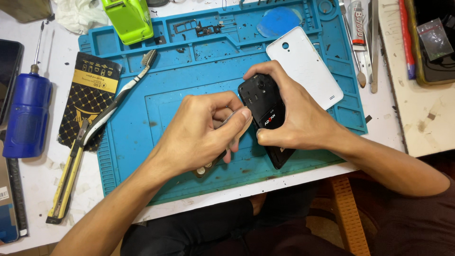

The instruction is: The person uses a small metal prying tool to carefully separate the back cover from a black smartphone. They work along the edges and sides of the device, gradually releasing the clips holding the cover in place.

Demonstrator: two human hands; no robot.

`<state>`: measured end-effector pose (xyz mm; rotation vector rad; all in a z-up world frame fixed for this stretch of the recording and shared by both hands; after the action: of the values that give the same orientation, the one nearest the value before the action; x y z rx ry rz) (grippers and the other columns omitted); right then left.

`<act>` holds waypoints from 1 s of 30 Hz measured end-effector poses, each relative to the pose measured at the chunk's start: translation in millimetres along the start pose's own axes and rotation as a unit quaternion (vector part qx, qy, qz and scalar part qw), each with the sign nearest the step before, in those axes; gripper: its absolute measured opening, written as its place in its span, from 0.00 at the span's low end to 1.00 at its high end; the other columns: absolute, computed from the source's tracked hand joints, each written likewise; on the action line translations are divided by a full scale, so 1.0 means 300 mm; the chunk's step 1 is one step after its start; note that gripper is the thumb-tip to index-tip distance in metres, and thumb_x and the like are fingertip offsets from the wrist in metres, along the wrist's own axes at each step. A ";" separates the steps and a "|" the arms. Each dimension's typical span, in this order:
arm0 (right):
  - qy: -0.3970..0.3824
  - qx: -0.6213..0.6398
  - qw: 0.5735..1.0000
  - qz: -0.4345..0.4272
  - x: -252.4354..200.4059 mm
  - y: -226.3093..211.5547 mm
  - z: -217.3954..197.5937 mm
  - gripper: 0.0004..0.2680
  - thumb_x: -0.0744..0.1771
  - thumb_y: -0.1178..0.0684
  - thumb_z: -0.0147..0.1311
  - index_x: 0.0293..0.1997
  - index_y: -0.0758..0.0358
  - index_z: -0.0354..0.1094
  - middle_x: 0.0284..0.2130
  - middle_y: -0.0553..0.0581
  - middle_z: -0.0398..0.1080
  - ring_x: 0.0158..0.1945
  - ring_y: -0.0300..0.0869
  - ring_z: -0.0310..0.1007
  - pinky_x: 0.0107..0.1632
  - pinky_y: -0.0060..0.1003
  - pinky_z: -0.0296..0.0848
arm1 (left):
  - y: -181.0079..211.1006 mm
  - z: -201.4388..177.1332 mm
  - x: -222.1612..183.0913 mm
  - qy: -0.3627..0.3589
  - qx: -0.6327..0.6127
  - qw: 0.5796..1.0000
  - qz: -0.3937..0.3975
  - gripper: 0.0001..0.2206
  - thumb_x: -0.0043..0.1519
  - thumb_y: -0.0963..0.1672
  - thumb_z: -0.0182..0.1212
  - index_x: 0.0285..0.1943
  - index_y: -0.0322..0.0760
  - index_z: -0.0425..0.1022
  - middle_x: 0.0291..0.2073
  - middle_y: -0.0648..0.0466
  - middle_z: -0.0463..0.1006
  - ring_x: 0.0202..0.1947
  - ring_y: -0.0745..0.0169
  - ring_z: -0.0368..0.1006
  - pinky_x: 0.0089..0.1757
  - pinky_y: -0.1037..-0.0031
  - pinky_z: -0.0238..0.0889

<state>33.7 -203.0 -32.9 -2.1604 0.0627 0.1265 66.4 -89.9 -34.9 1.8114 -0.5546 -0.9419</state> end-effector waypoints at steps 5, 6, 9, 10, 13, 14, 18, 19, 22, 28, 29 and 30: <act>-0.011 -0.020 1.000 -0.008 -0.001 -0.014 0.004 0.27 0.52 0.55 0.58 0.56 0.57 0.57 0.37 0.51 0.63 0.32 0.40 0.60 0.32 0.34 0.62 | -0.002 -0.008 0.003 -0.019 -0.006 1.000 -0.009 0.12 0.67 0.45 0.55 0.29 0.38 0.71 0.16 0.52 0.80 0.10 0.67 0.75 0.13 0.80 0.62; -0.011 -0.020 1.000 -0.009 0.001 -0.011 0.004 0.27 0.52 0.55 0.58 0.56 0.57 0.57 0.37 0.51 0.63 0.32 0.40 0.60 0.32 0.34 0.62 | -0.006 -0.011 0.003 -0.019 -0.006 1.000 -0.010 0.12 0.67 0.45 0.55 0.29 0.38 0.71 0.16 0.52 0.80 0.10 0.67 0.75 0.13 0.80 0.62; -0.013 -0.038 0.999 -0.029 0.002 -0.016 0.005 0.27 0.52 0.55 0.59 0.56 0.58 0.58 0.41 0.51 0.64 0.36 0.40 0.63 0.36 0.33 0.64 | -0.013 -0.007 0.007 -0.027 -0.001 1.000 -0.009 0.12 0.67 0.45 0.55 0.29 0.37 0.72 0.16 0.51 0.80 0.10 0.66 0.75 0.13 0.80 0.63; -0.012 -0.039 0.999 -0.031 0.002 -0.016 0.005 0.27 0.52 0.55 0.59 0.56 0.58 0.58 0.41 0.52 0.65 0.36 0.40 0.63 0.36 0.34 0.64 | -0.009 -0.007 0.008 -0.025 -0.002 1.000 0.002 0.13 0.67 0.45 0.55 0.29 0.37 0.72 0.16 0.52 0.79 0.10 0.66 0.75 0.13 0.80 0.63; -0.012 -0.045 0.998 -0.042 0.001 -0.012 0.008 0.27 0.52 0.55 0.58 0.56 0.59 0.58 0.42 0.52 0.65 0.37 0.41 0.64 0.38 0.34 0.65 | -0.004 -0.005 -0.001 -0.007 0.015 1.000 0.020 0.13 0.67 0.45 0.54 0.28 0.38 0.71 0.15 0.55 0.78 0.10 0.67 0.75 0.16 0.80 0.64; -0.012 -0.052 0.997 -0.052 0.002 -0.014 0.005 0.27 0.52 0.54 0.58 0.56 0.59 0.58 0.43 0.52 0.65 0.39 0.42 0.65 0.40 0.34 0.65 | 0.005 -0.010 -0.003 0.010 0.032 0.999 0.031 0.13 0.66 0.45 0.53 0.27 0.39 0.71 0.15 0.56 0.78 0.10 0.69 0.75 0.18 0.80 0.65; -0.017 -0.023 0.999 -0.017 0.003 -0.006 0.005 0.27 0.52 0.54 0.58 0.57 0.57 0.57 0.40 0.51 0.64 0.34 0.40 0.62 0.36 0.33 0.64 | 0.005 -0.013 0.003 0.021 0.035 0.999 0.020 0.12 0.66 0.46 0.53 0.30 0.39 0.72 0.15 0.55 0.79 0.10 0.70 0.74 0.14 0.79 0.62; -0.007 -0.023 1.000 -0.009 0.002 -0.003 0.001 0.27 0.52 0.54 0.58 0.57 0.57 0.57 0.39 0.51 0.64 0.34 0.40 0.61 0.35 0.34 0.63 | -0.003 -0.008 0.004 0.027 0.014 0.999 0.009 0.12 0.66 0.45 0.53 0.29 0.39 0.71 0.15 0.54 0.79 0.09 0.68 0.73 0.12 0.79 0.59; -0.007 -0.017 1.000 -0.003 0.001 0.004 0.001 0.27 0.52 0.54 0.58 0.57 0.56 0.58 0.40 0.51 0.65 0.34 0.40 0.62 0.34 0.34 0.63 | -0.015 -0.009 0.006 0.029 -0.002 1.000 0.003 0.12 0.66 0.45 0.53 0.29 0.38 0.71 0.15 0.52 0.78 0.08 0.68 0.72 0.10 0.78 0.57; -0.029 -0.010 1.000 -0.005 0.001 0.013 0.007 0.28 0.52 0.54 0.57 0.57 0.55 0.57 0.42 0.50 0.65 0.37 0.40 0.63 0.38 0.32 0.64 | -0.013 0.001 0.005 0.021 -0.002 1.000 0.000 0.12 0.66 0.45 0.53 0.29 0.38 0.71 0.15 0.52 0.78 0.08 0.68 0.71 0.09 0.77 0.56; -0.023 -0.013 0.999 -0.018 0.001 0.009 0.006 0.28 0.51 0.54 0.57 0.58 0.56 0.58 0.43 0.51 0.65 0.39 0.40 0.64 0.39 0.32 0.65 | -0.009 0.004 0.002 0.021 0.005 1.000 0.003 0.12 0.66 0.45 0.52 0.29 0.38 0.71 0.15 0.52 0.79 0.09 0.68 0.72 0.10 0.78 0.57; -0.022 -0.013 0.999 -0.020 0.004 0.001 0.004 0.28 0.51 0.54 0.57 0.58 0.56 0.58 0.43 0.51 0.65 0.39 0.40 0.64 0.39 0.32 0.65 | -0.017 -0.005 0.007 0.022 0.007 1.000 0.005 0.12 0.66 0.45 0.52 0.29 0.38 0.71 0.15 0.52 0.79 0.09 0.68 0.72 0.10 0.78 0.57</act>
<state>34.8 -202.1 -34.1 -2.1831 -0.0078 0.1522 68.4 -88.4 -40.0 1.8353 -0.5427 -0.8918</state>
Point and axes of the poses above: each hand's wrist, its own x-axis towards the middle knuckle, its own z-axis out of the palm, y = z × x, the point moved 10 cm from there along x, towards the middle knuckle
